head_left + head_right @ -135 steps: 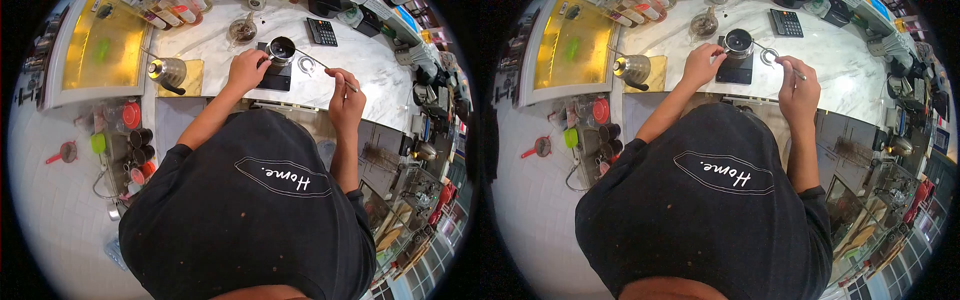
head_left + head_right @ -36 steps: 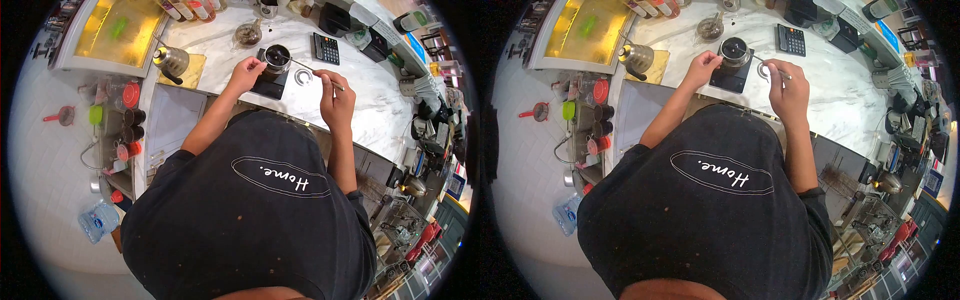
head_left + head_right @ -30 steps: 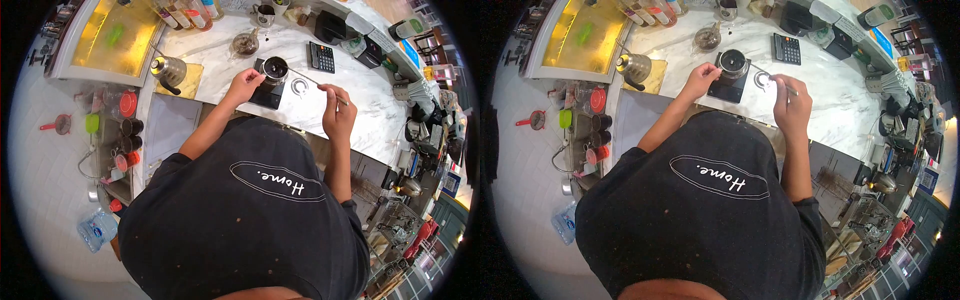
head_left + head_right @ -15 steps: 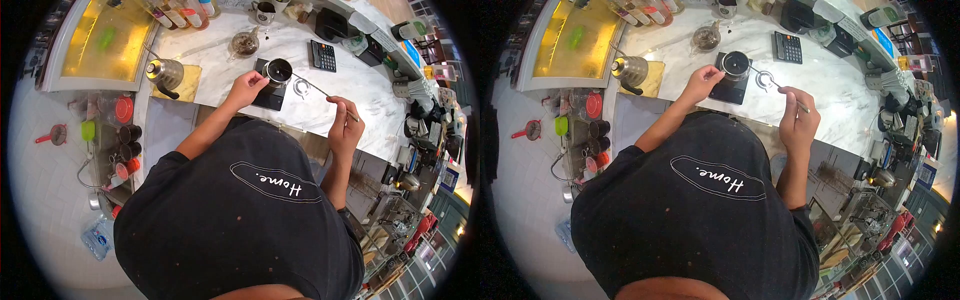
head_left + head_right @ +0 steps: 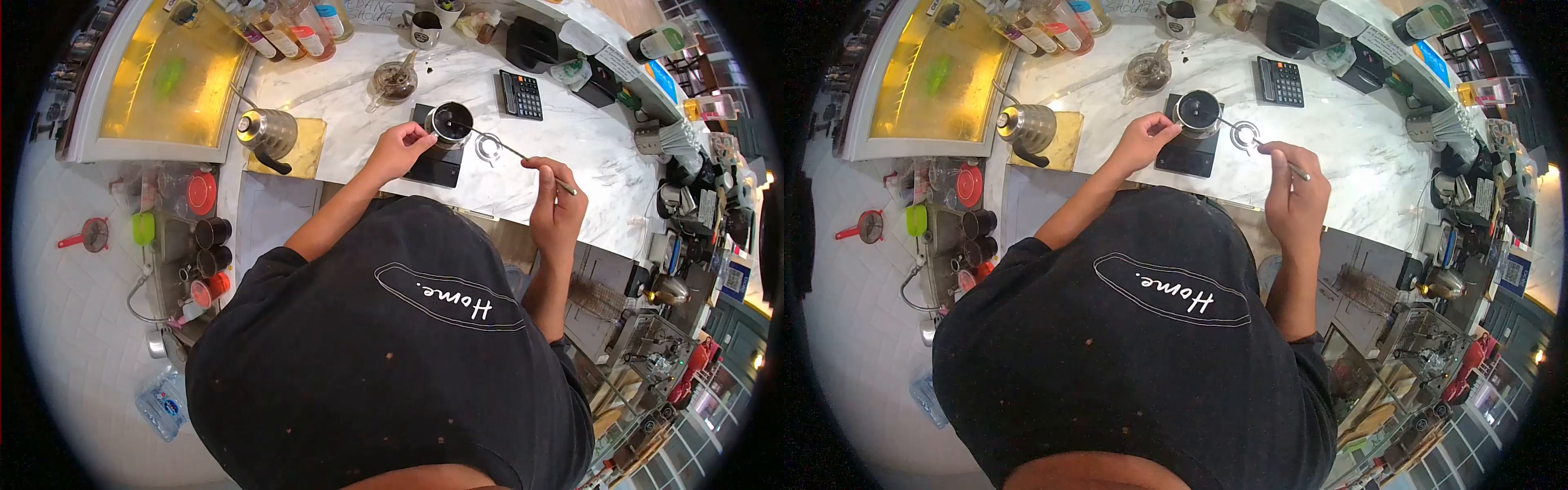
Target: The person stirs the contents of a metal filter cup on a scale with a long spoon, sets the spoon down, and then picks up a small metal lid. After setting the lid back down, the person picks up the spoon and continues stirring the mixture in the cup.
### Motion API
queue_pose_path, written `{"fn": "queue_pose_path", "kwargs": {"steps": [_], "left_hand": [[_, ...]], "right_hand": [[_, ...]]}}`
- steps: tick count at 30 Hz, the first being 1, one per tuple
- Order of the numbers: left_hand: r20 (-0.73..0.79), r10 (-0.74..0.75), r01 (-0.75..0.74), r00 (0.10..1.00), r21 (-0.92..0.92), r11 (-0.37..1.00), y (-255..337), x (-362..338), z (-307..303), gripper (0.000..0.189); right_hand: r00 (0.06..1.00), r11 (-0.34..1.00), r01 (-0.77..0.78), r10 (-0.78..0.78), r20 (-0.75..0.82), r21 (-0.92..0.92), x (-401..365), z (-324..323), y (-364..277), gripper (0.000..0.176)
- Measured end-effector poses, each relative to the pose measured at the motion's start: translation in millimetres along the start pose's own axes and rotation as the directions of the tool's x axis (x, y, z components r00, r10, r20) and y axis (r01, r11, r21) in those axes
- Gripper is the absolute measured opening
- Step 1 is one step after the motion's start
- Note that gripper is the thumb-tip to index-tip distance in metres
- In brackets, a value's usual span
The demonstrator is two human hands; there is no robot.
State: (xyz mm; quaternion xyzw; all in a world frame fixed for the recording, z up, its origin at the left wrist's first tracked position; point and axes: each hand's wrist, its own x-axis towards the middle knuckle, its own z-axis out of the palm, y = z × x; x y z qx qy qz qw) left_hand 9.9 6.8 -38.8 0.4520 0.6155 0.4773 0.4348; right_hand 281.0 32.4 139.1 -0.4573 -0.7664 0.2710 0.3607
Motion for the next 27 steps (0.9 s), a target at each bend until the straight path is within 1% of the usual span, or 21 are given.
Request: {"fn": "queue_pose_path", "kwargs": {"steps": [1, 3, 5, 6, 9, 10, 12, 16, 19, 21, 25, 27], "left_hand": [[0.008, -0.007, 0.007, 1.000, 0.008, 1.000, 2.7, 0.6, -0.8, 0.026], [0.016, -0.019, 0.018, 1.000, 0.021, 1.000, 6.5, -0.2, -3.7, 0.026], [0.049, -0.073, 0.068, 0.996, 0.096, 0.993, 8.1, -0.3, -5.8, 0.022], [0.049, -0.075, 0.070, 0.996, 0.097, 0.993, 7.9, -0.4, -6.4, 0.022], [0.058, -0.082, 0.078, 0.995, 0.069, 0.995, 5.2, 1.3, -5.5, 0.022], [0.045, -0.057, 0.054, 0.997, 0.055, 0.997, 1.8, 2.5, -5.2, 0.025], [0.034, -0.029, 0.028, 0.999, 0.041, 0.999, -0.2, 4.4, -5.7, 0.028], [0.071, -0.043, 0.040, 0.997, 0.046, 0.998, 0.8, 8.1, -10.2, 0.028], [0.106, -0.064, 0.063, 0.992, 0.016, 0.998, -3.5, 10.9, -12.5, 0.027], [0.120, -0.070, 0.071, 0.990, -0.001, 0.997, -4.2, 12.8, -12.8, 0.027], [0.152, -0.090, 0.093, 0.984, -0.009, 0.996, 1.1, 13.5, -16.5, 0.027], [0.166, -0.101, 0.103, 0.981, -0.005, 0.995, 5.0, 14.4, -17.7, 0.027]], "right_hand": [[1.000, 1.000, -0.003, 0.003, -0.003, 0.000, 0.1, 3.4, 0.5, 0.018], [0.998, 0.998, 0.059, -0.058, -0.009, 0.028, 1.7, 12.9, 3.1, 0.017], [0.998, 0.999, 0.042, -0.041, -0.038, 0.028, 2.5, 14.3, 2.4, 0.017], [0.997, 0.999, 0.028, -0.026, -0.067, 0.024, 3.2, 14.0, 2.4, 0.016], [0.998, 0.999, -0.003, 0.006, -0.056, 0.048, 1.3, 5.1, 5.7, 0.016], [0.998, 0.999, -0.003, 0.005, -0.057, 0.047, 1.6, 3.7, 4.0, 0.016], [0.999, 0.999, 0.047, -0.047, 0.003, 0.027, 3.2, 1.9, -0.5, 0.015], [0.994, 0.993, 0.112, -0.112, 0.004, 0.033, 10.1, 10.5, 2.9, 0.015], [0.997, 0.997, 0.078, -0.078, -0.022, 0.027, 14.6, 8.7, 4.7, 0.016], [1.000, 0.999, 0.024, -0.023, -0.021, 0.029, 13.8, 3.4, 7.2, 0.017], [0.998, 0.995, 0.054, -0.056, 0.017, 0.087, 16.7, 1.9, 8.9, 0.017], [1.000, 0.996, 0.014, -0.016, 0.015, 0.091, 19.9, 7.5, 8.0, 0.018]]}}
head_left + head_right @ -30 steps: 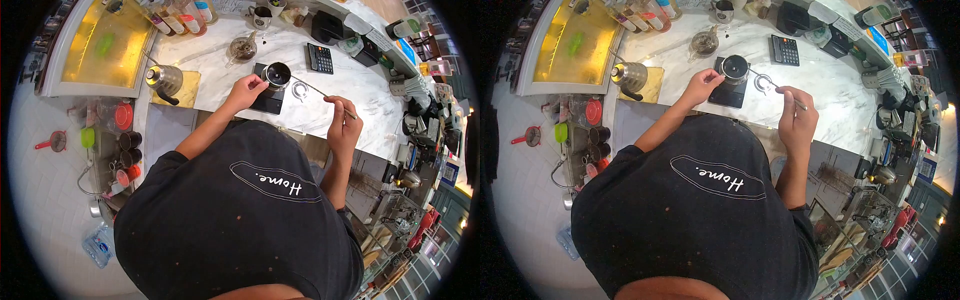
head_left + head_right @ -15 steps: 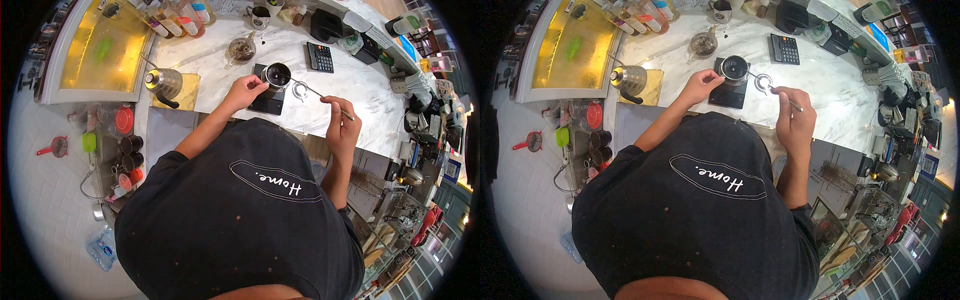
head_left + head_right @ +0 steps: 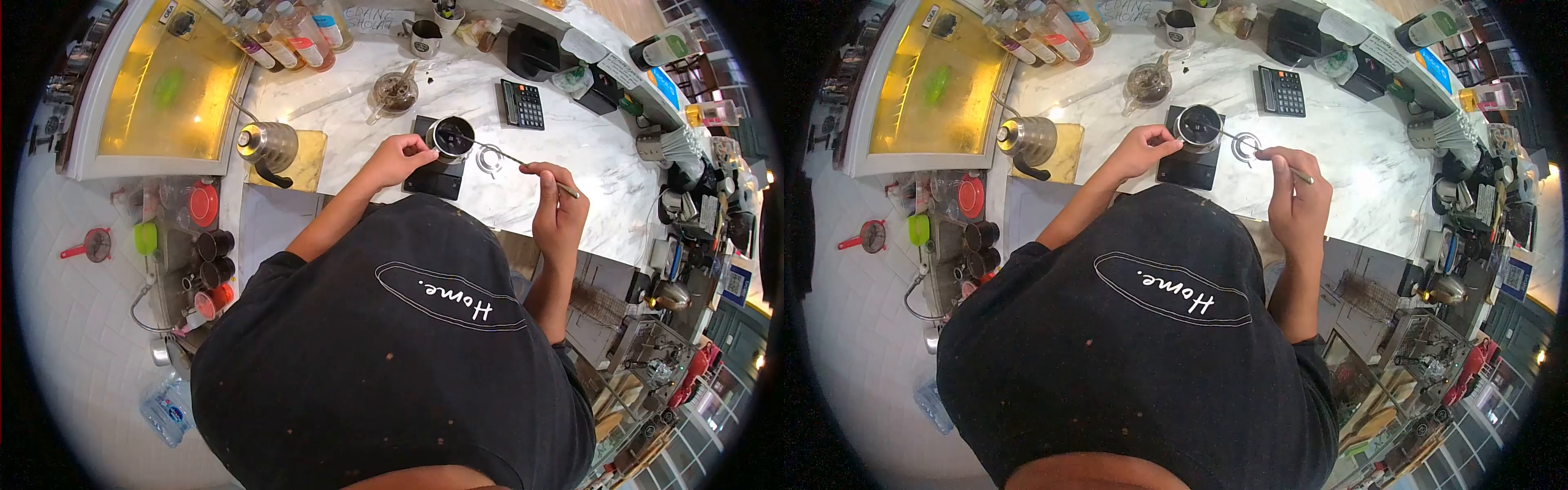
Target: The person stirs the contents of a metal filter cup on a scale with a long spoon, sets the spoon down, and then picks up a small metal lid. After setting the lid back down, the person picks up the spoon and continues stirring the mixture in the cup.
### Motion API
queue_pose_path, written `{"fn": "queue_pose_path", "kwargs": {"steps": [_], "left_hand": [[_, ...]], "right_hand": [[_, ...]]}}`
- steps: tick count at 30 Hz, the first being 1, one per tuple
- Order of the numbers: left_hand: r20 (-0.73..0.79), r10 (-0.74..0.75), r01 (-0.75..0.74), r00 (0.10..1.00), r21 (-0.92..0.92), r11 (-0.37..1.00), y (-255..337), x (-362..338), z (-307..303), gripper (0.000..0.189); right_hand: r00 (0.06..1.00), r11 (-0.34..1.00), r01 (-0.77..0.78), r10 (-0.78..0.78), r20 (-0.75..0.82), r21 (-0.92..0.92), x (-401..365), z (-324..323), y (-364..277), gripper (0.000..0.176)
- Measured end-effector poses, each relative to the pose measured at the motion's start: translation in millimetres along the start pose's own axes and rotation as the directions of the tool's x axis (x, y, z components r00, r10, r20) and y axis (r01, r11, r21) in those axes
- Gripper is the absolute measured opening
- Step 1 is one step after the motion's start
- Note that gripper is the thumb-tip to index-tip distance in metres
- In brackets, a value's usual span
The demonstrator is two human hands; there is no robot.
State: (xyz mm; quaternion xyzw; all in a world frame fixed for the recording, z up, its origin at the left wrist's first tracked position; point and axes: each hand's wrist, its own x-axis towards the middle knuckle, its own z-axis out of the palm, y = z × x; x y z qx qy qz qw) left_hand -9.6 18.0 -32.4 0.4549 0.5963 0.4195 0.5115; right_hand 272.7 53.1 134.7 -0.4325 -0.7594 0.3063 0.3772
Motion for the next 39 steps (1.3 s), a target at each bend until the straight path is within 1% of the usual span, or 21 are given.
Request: {"fn": "queue_pose_path", "kwargs": {"steps": [2, 3, 5, 7, 9, 11, 12, 14, 18, 20, 21, 23, 24, 25, 27, 28, 30, 31, 33, 37, 39], "left_hand": [[0.051, -0.052, 0.051, 0.997, 0.019, 0.999, 4.9, -2.3, -2.6, 0.023], [0.047, -0.057, 0.056, 0.997, 0.020, 0.998, 3.9, -2.8, -2.3, 0.023], [-0.003, 0.021, -0.021, 1.000, -0.010, 1.000, 0.9, -2.7, 1.1, 0.026], [-0.010, 0.021, -0.021, 1.000, -0.005, 1.000, -1.0, -2.8, 1.8, 0.026], [-0.015, 0.024, -0.023, 1.000, 0.004, 1.000, -1.3, -2.2, 2.2, 0.025], [-0.011, 0.014, -0.013, 1.000, 0.038, 0.999, 0.4, -1.7, 1.9, 0.025], [-0.010, 0.012, -0.012, 1.000, 0.039, 0.999, 3.4, -2.8, 1.1, 0.025], [0.030, -0.062, 0.060, 0.998, 0.075, 0.995, 10.9, -5.3, -1.1, 0.022], [0.011, -0.065, 0.064, 0.998, 0.068, 0.996, 5.6, -5.6, 3.1, 0.022], [-0.010, -0.038, 0.038, 0.999, 0.062, 0.997, 4.6, -7.3, 4.4, 0.022], [-0.069, 0.068, -0.066, 0.995, 0.035, 0.997, 2.3, -7.6, 9.0, 0.024], [-0.073, 0.062, -0.059, 0.995, 0.041, 0.997, 1.3, -8.0, 9.0, 0.024], [-0.071, 0.060, -0.057, 0.996, 0.044, 0.997, -0.5, -8.3, 8.6, 0.024], [-0.068, 0.051, -0.048, 0.996, 0.046, 0.998, -1.8, -7.5, 8.3, 0.024], [-0.063, 0.047, -0.044, 0.997, 0.048, 0.998, -0.3, -6.1, 7.7, 0.024], [-0.054, 0.042, -0.039, 0.998, 0.055, 0.998, 2.0, -6.4, 7.2, 0.024], [-0.043, 0.038, -0.035, 0.998, 0.066, 0.997, 4.2, -5.6, 5.3, 0.024], [-0.039, 0.033, -0.030, 0.999, 0.078, 0.997, 4.0, -5.5, 5.1, 0.024], [-0.035, 0.028, -0.024, 0.999, 0.089, 0.996, 2.6, -5.8, 5.0, 0.025], [-0.026, 0.037, -0.035, 0.999, 0.062, 0.997, 3.7, -5.9, 3.6, 0.025], [-0.018, 0.033, -0.032, 0.999, 0.055, 0.998, 4.4, -4.7, 3.5, 0.025]], "right_hand": [[1.000, 1.000, 0.013, -0.013, -0.024, -0.010, 5.0, -0.3, 3.7, 0.018], [0.998, 0.999, 0.027, -0.028, -0.048, -0.021, 7.6, -0.5, 6.5, 0.018], [0.996, 0.999, 0.048, -0.048, -0.072, 0.003, 10.5, -4.6, 11.9, 0.021], [0.997, 1.000, -0.022, 0.021, -0.069, -0.011, 12.7, -12.1, 13.4, 0.024], [0.998, 1.000, 0.001, -0.002, -0.068, -0.014, 14.3, -12.3, 21.2, 0.027], [0.995, 0.998, -0.013, 0.019, -0.098, 0.055, 17.1, -10.9, 23.9, 0.028], [0.995, 0.998, -0.015, 0.021, -0.099, 0.057, 17.4, -11.4, 26.7, 0.028], [0.994, 0.995, 0.004, 0.007, -0.108, 0.102, 18.3, -13.4, 32.8, 0.030], [0.992, 0.986, -0.019, 0.039, -0.121, 0.164, 14.8, -14.7, 28.5, 0.032], [0.992, 0.980, -0.015, 0.040, -0.123, 0.197, 10.8, -13.0, 32.7, 0.035], [0.992, 0.980, -0.031, 0.054, -0.117, 0.197, 8.1, -11.6, 35.1, 0.035], [0.974, 0.963, -0.070, 0.123, -0.192, 0.259, 5.9, -7.9, 39.1, 0.034], [0.964, 0.957, -0.101, 0.162, -0.211, 0.272, 4.5, -6.3, 40.7, 0.035], [0.963, 0.957, -0.101, 0.163, -0.214, 0.274, 3.5, -4.4, 45.4, 0.035], [0.948, 0.917, -0.133, 0.228, -0.221, 0.377, 1.0, -0.9, 59.4, 0.035], [0.948, 0.917, -0.129, 0.226, -0.225, 0.377, -0.2, 1.0, 64.7, 0.035], [0.926, 0.839, -0.167, 0.314, -0.209, 0.518, -2.8, 5.5, 74.2, 0.034], [0.926, 0.838, -0.167, 0.315, -0.211, 0.519, -3.6, 6.2, 80.4, 0.034], [0.906, 0.762, -0.159, 0.365, -0.214, 0.628, -4.3, 5.5, 91.6, 0.034], [0.885, 0.709, -0.132, 0.399, -0.239, 0.693, -7.1, 4.8, 102.8, 0.034], [0.879, 0.656, -0.108, 0.414, -0.236, 0.747, -10.5, 3.8, 108.1, 0.036]]}}
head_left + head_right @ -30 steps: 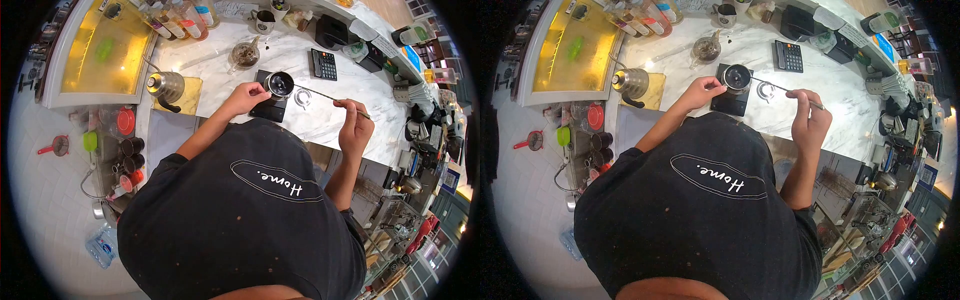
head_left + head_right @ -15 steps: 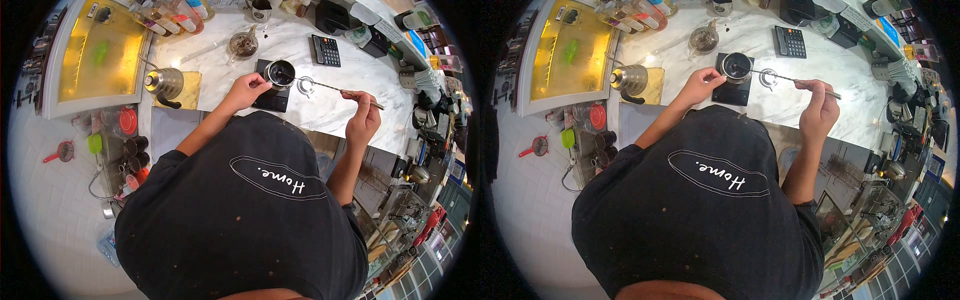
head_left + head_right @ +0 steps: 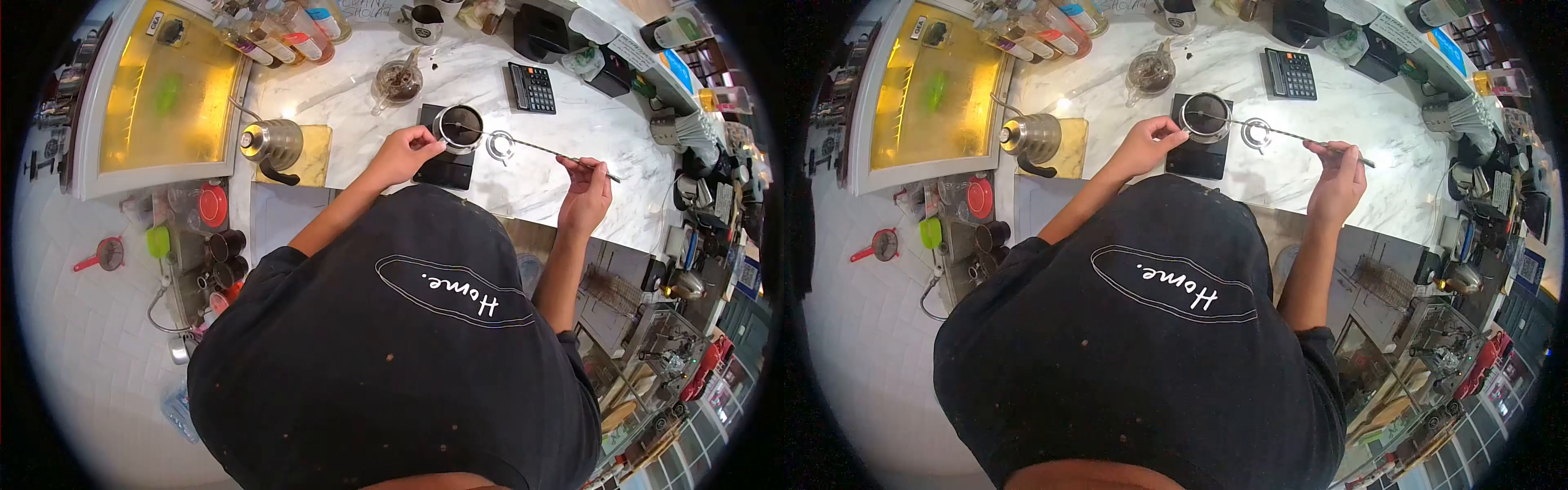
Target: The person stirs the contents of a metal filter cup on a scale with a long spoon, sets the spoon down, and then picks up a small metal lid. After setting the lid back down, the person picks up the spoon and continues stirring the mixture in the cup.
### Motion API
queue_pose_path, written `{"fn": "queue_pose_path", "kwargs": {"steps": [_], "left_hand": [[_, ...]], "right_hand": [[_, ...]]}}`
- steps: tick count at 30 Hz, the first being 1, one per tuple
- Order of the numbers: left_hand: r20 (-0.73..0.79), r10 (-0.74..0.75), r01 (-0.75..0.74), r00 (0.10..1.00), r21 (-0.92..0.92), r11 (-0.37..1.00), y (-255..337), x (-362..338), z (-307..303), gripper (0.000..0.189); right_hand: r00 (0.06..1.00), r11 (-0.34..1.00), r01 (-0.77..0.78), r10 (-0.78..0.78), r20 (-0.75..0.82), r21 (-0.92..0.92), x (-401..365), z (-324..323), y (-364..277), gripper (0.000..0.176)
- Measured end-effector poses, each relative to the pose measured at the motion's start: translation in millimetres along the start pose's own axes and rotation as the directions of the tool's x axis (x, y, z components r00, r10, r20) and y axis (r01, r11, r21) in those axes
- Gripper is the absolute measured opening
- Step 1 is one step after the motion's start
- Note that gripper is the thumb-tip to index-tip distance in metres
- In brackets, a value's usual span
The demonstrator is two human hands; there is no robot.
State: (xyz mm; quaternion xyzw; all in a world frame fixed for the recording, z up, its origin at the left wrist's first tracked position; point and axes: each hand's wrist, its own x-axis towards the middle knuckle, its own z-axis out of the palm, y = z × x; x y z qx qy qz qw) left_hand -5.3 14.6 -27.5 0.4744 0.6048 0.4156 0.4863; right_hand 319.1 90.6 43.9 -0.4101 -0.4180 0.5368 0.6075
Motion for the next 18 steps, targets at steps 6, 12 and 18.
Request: {"fn": "queue_pose_path", "kwargs": {"steps": [6, 12, 18], "left_hand": [[0.048, -0.076, 0.073, 0.996, 0.062, 0.995, 3.5, -2.9, -1.5, 0.023], [0.037, -0.044, 0.043, 0.998, 0.017, 0.999, 1.4, -4.0, 1.8, 0.022], [-0.003, 0.023, -0.023, 1.000, -0.037, 0.999, -2.4, -3.2, 2.7, 0.023]], "right_hand": [[0.999, 1.000, -0.002, 0.003, -0.046, 0.024, -10.8, -3.8, 6.9, 0.040], [0.998, 0.996, 0.064, -0.065, -0.012, -0.064, -24.3, 2.5, -1.5, 0.044], [0.994, 0.993, 0.107, -0.105, 0.028, -0.059, -30.3, 4.8, 2.1, 0.043]]}}
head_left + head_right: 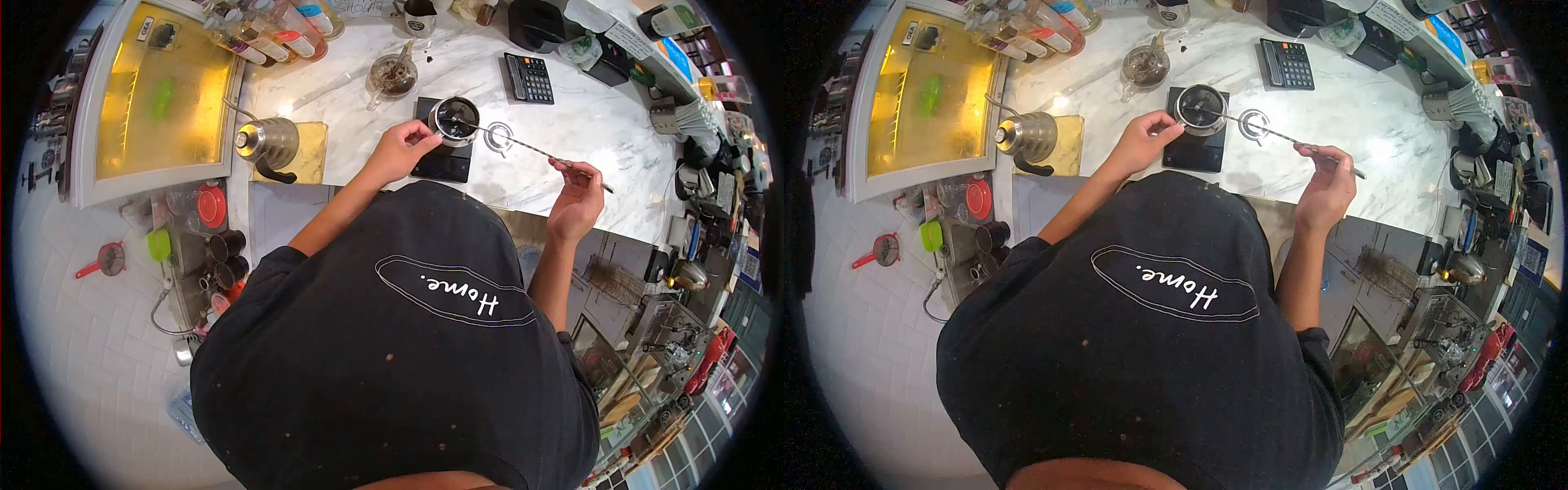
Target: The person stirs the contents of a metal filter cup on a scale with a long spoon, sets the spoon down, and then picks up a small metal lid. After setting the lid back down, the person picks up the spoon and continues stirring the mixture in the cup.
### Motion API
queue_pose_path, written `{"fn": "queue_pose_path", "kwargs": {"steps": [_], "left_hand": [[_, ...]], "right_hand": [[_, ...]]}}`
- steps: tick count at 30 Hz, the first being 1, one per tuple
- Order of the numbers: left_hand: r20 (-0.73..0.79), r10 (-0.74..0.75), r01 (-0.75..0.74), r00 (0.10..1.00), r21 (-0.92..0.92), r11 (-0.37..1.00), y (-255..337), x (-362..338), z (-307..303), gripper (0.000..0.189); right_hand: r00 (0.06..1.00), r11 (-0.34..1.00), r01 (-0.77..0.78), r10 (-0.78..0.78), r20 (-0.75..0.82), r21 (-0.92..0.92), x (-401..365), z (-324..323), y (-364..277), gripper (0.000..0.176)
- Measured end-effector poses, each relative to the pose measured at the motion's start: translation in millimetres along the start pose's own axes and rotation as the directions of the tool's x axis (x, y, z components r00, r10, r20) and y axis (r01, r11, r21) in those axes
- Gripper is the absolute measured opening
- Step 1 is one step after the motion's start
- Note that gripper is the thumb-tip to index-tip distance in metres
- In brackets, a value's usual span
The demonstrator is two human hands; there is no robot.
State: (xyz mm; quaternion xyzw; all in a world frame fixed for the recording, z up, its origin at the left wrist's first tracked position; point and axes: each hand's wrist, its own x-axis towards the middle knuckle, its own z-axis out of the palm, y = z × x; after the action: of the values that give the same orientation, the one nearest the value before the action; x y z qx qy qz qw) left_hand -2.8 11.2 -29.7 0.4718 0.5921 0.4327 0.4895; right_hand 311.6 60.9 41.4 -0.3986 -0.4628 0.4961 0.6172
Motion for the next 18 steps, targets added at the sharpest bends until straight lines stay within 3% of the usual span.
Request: {"fn": "queue_pose_path", "kwargs": {"steps": [3, 10, 18], "left_hand": [[0.027, -0.077, 0.076, 0.997, 0.035, 0.996, 2.7, -1.6, -1.1, 0.019], [0.039, -0.040, 0.040, 0.998, 0.009, 0.999, 0.2, 0.9, -2.1, 0.018], [0.039, -0.029, 0.028, 0.999, 0.031, 0.999, 3.0, 0.8, -3.5, 0.019]], "right_hand": [[1.000, 1.000, 0.001, -0.001, -0.004, 0.023, -0.9, -0.5, -2.9, 0.043], [1.000, 0.998, 0.010, -0.010, 0.000, 0.063, -0.6, -5.4, -4.1, 0.045], [0.992, 0.975, -0.040, 0.065, -0.110, 0.217, 0.5, -13.9, 2.9, 0.046]]}}
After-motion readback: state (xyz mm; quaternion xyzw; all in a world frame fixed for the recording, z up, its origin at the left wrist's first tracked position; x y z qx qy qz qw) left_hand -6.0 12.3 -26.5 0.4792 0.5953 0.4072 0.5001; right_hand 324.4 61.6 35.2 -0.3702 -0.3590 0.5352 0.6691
